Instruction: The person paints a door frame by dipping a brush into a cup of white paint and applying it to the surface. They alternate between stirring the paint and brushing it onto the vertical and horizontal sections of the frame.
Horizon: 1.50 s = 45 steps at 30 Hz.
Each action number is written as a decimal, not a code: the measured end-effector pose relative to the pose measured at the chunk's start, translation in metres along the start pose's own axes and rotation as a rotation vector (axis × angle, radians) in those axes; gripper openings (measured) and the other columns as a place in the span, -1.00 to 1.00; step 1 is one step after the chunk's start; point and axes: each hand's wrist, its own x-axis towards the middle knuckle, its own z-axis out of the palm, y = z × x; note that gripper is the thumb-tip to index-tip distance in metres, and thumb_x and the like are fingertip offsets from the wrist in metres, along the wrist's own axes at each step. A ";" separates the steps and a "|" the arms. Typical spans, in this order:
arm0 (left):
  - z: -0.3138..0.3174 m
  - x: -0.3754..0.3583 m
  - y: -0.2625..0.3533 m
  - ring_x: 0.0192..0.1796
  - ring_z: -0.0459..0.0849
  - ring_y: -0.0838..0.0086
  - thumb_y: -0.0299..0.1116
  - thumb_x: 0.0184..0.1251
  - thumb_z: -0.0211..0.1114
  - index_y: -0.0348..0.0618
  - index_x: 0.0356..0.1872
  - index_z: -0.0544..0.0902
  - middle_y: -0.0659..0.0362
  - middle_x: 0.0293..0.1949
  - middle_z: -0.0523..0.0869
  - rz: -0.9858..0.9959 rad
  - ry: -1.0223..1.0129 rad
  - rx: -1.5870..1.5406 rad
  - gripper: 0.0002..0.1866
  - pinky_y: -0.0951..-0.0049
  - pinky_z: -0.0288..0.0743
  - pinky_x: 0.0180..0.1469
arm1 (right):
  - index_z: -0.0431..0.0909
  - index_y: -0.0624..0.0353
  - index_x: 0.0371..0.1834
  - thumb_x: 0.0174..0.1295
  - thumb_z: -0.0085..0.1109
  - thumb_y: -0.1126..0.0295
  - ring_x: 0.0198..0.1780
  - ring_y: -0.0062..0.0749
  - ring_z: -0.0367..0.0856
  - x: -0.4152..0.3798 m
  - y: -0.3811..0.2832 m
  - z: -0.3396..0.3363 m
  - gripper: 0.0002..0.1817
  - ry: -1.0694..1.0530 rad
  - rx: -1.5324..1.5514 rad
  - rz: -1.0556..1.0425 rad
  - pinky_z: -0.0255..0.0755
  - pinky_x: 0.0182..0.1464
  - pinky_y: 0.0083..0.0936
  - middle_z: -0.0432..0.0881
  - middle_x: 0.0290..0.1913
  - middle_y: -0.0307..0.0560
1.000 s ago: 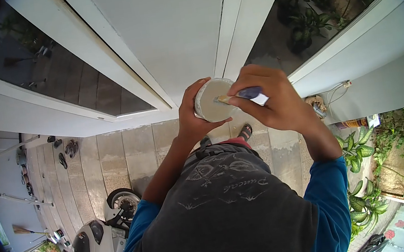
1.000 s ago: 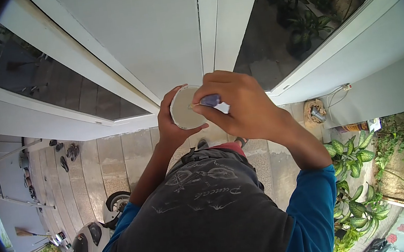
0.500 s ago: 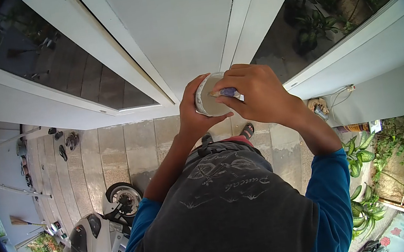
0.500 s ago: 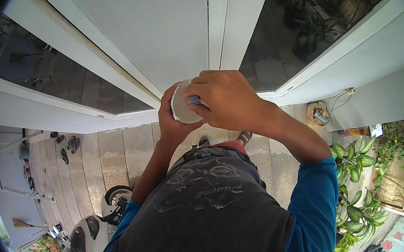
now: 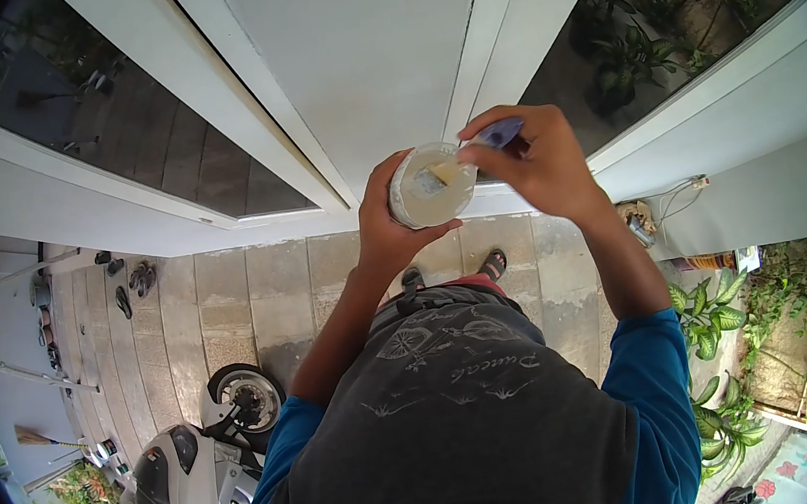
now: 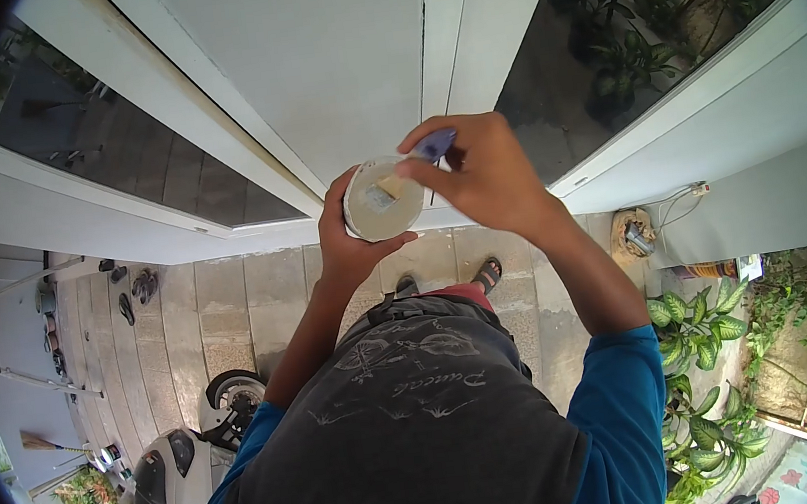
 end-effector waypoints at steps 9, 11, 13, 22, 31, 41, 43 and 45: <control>-0.001 0.000 0.000 0.32 0.60 0.27 -0.30 -0.23 0.85 -0.19 0.41 0.39 0.04 0.27 0.59 -0.039 0.029 0.004 0.08 0.23 0.51 0.36 | 0.75 0.36 -0.12 0.33 0.42 0.45 -0.31 -0.68 0.66 -0.011 0.024 -0.010 -0.82 0.228 0.502 0.110 0.46 -0.27 -0.74 0.77 -0.37 -0.17; 0.002 0.003 -0.003 0.31 0.61 0.28 -0.31 -0.22 0.84 -0.20 0.41 0.39 0.04 0.26 0.60 -0.001 0.025 0.017 0.07 0.23 0.51 0.36 | 0.76 0.29 -0.14 0.29 0.46 0.44 -0.39 -0.75 0.56 -0.018 0.029 -0.003 -0.83 0.168 0.355 0.144 0.38 -0.37 -0.69 0.74 -0.40 -0.22; 0.004 0.002 -0.010 0.29 0.62 0.28 -0.31 -0.21 0.84 -0.20 0.40 0.40 0.04 0.24 0.62 -0.008 0.026 -0.027 0.06 0.24 0.52 0.34 | 0.76 0.23 -0.19 0.26 0.48 0.40 -0.49 -0.68 0.53 -0.025 0.012 0.008 -0.84 0.177 0.089 0.030 0.36 -0.45 -0.62 0.70 -0.47 -0.19; 0.010 -0.001 -0.005 0.21 0.69 0.30 -0.37 -0.18 0.82 -0.20 0.40 0.39 0.04 0.18 0.67 -0.047 0.032 0.029 0.03 0.25 0.59 0.27 | 0.74 0.21 -0.22 0.23 0.49 0.40 -0.43 -0.33 0.68 -0.035 0.007 0.041 -0.84 0.211 -0.084 -0.144 0.53 -0.40 -0.48 0.71 -0.38 -0.08; 0.009 -0.005 -0.011 0.21 0.69 0.30 -0.38 -0.13 0.78 -0.20 0.40 0.40 0.03 0.18 0.68 -0.049 0.047 0.037 -0.01 0.25 0.58 0.26 | 0.72 0.20 -0.21 0.22 0.48 0.43 -0.49 -0.35 0.65 -0.037 0.005 0.055 -0.85 0.309 -0.098 -0.220 0.51 -0.43 -0.50 0.70 -0.39 -0.10; 0.013 -0.005 -0.010 0.24 0.67 0.30 -0.39 -0.17 0.82 -0.20 0.39 0.39 0.04 0.20 0.66 -0.028 0.031 0.046 0.02 0.25 0.57 0.29 | 0.72 0.25 -0.23 0.25 0.44 0.45 -0.50 -0.49 0.58 -0.042 0.006 0.046 -0.88 0.291 0.016 -0.103 0.43 -0.42 -0.54 0.72 -0.39 -0.10; 0.013 -0.005 -0.013 0.24 0.66 0.30 -0.38 -0.19 0.83 -0.21 0.40 0.39 0.04 0.20 0.65 -0.025 0.024 0.030 0.04 0.25 0.57 0.30 | 0.73 0.27 -0.21 0.26 0.44 0.46 -0.47 -0.62 0.53 -0.043 0.012 0.043 -0.87 0.323 0.229 0.018 0.36 -0.42 -0.60 0.73 -0.40 -0.17; 0.012 -0.005 -0.015 0.25 0.66 0.30 -0.38 -0.21 0.83 -0.21 0.40 0.38 0.05 0.20 0.64 -0.024 0.017 0.013 0.06 0.25 0.56 0.30 | 0.73 0.28 -0.20 0.26 0.43 0.47 -0.45 -0.66 0.52 -0.042 0.017 0.040 -0.87 0.339 0.249 0.026 0.34 -0.42 -0.61 0.72 -0.41 -0.19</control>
